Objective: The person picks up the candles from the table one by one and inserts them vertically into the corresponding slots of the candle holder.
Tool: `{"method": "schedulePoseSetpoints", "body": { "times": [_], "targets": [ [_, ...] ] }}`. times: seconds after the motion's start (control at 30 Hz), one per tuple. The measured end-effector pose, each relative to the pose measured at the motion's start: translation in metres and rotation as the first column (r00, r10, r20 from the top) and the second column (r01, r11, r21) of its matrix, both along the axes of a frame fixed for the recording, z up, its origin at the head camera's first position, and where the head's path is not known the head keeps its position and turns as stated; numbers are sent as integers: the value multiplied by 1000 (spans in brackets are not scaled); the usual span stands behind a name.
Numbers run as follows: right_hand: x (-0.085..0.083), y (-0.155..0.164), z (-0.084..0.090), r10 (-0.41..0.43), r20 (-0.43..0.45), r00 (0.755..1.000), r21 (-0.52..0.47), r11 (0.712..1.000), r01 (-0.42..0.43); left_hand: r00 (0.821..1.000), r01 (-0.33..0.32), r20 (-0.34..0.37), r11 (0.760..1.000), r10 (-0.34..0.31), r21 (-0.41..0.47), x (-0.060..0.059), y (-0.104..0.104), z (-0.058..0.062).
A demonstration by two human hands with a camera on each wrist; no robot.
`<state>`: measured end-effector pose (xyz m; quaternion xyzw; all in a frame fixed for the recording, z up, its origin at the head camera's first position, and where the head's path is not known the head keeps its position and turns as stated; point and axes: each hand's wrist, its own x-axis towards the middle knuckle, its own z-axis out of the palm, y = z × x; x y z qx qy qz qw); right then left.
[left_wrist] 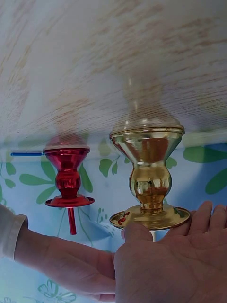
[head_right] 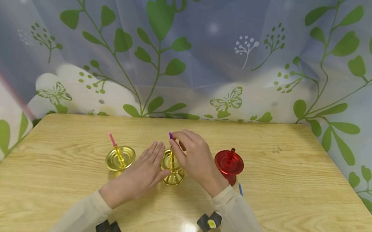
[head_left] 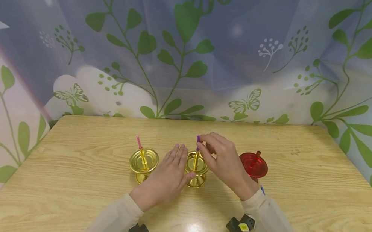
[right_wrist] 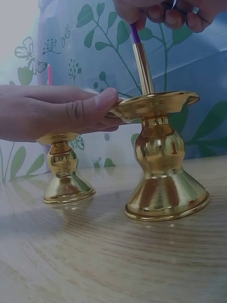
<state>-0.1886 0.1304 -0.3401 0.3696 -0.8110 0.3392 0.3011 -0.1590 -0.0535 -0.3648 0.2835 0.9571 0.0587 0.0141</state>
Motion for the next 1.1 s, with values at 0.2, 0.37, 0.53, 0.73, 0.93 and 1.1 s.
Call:
{"method": "schedulePoseSetpoints", "body": {
  "times": [0.2,0.37,0.53,0.73,0.93,1.1],
  "targets": [
    [-1,1,-1,9,30,1000,-35,999,-8,1000,-2,3,1000,2,3,0,0,1],
    [0,1,0,11,22,1000,-9,1000,-11,1000,-2,0,1000,2,-1,0,0,0],
    [0,1,-1,8,0,1000,26,1000,-8,1000,-7,-2,1000,7,-7,0,0,-1],
    [-2,0,-3,18,27,999,-32,999,-17,1000,-12,4,1000,12,-8,0,0,-1],
    [-1,-1,-5,17,17,1000,-26,1000,-17,1000,-8,4,1000,8,-4,0,0,0],
    [-1,-1,-5,15,12,1000,-22,1000,-14,1000,-3,-3,1000,3,-3,0,0,1]
  ]
}}
